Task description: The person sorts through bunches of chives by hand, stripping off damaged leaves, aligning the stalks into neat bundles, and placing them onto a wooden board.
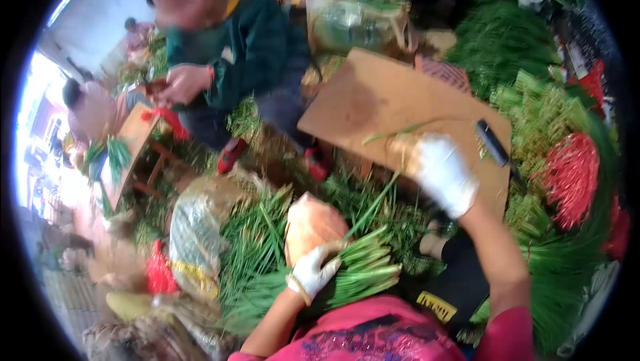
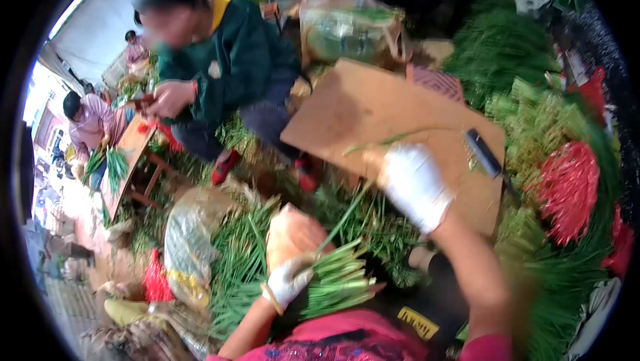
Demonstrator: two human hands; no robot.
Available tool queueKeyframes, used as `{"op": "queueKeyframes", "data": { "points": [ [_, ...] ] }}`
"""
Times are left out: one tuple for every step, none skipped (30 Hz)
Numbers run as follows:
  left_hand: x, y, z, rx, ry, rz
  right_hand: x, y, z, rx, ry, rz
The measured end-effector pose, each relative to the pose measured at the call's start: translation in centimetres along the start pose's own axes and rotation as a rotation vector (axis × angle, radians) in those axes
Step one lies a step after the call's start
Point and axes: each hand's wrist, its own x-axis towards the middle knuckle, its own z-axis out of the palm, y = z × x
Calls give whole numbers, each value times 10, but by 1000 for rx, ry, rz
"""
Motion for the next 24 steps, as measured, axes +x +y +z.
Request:
{"op": "queueKeyframes", "data": {
  "points": [
    [-3,-5,0,85,-13,-25,3,23,-9,155,57,41],
    [5,6,0,-44,27,-22,18,22,-28,980,233,568],
    [2,6,-1,6,45,-14,17,46,-30,810,365,493],
    [2,0,0,3,22,-58,14,57,-32,1027,449,561],
    [0,1,1,-87,27,-96,7,58,-26,951,428,637],
    [-1,4,0,-102,25,-131,2,60,-22,867,416,698],
    [-2,-3,0,-23,64,-30,-5,61,-2,938,282,601],
    [0,-12,-1,59,112,84,-14,56,16,800,212,458],
    [-2,-16,-2,6,135,76,-21,40,31,686,161,467],
    [-7,-18,-1,-51,157,60,-31,20,43,574,103,477],
    [-8,0,-10,102,150,81,-39,7,52,644,87,449],
    [-16,-3,-10,121,122,63,-49,-4,63,715,70,423],
    [-20,0,-11,197,87,129,-57,-14,74,951,50,542],
    [-19,7,-13,272,57,205,-61,-30,87,1244,95,685],
    [-16,10,-13,394,-1,230,-63,-53,93,1409,57,870],
    [-11,22,-11,402,-56,172,-77,-70,106,1303,-158,700],
    [-11,14,-6,439,-55,158,-91,-88,119,1189,-331,502],
    [-13,6,0,476,-54,148,-91,-97,98,1029,-738,355],
    [-12,7,-1,429,-55,96,-82,-96,80,994,-757,384],
    [-12,8,-3,379,-56,43,-76,-92,67,959,-779,414],
    [-13,6,-2,390,-29,38,-74,-77,67,828,-739,414],
    [-15,7,-3,422,-30,19,-79,-62,74,939,-595,598],
    [-14,2,-3,417,-36,27,-81,-43,78,1090,-549,742],
    [-12,-1,-3,413,-42,33,-82,-21,78,1243,-494,882]
  ]
}}
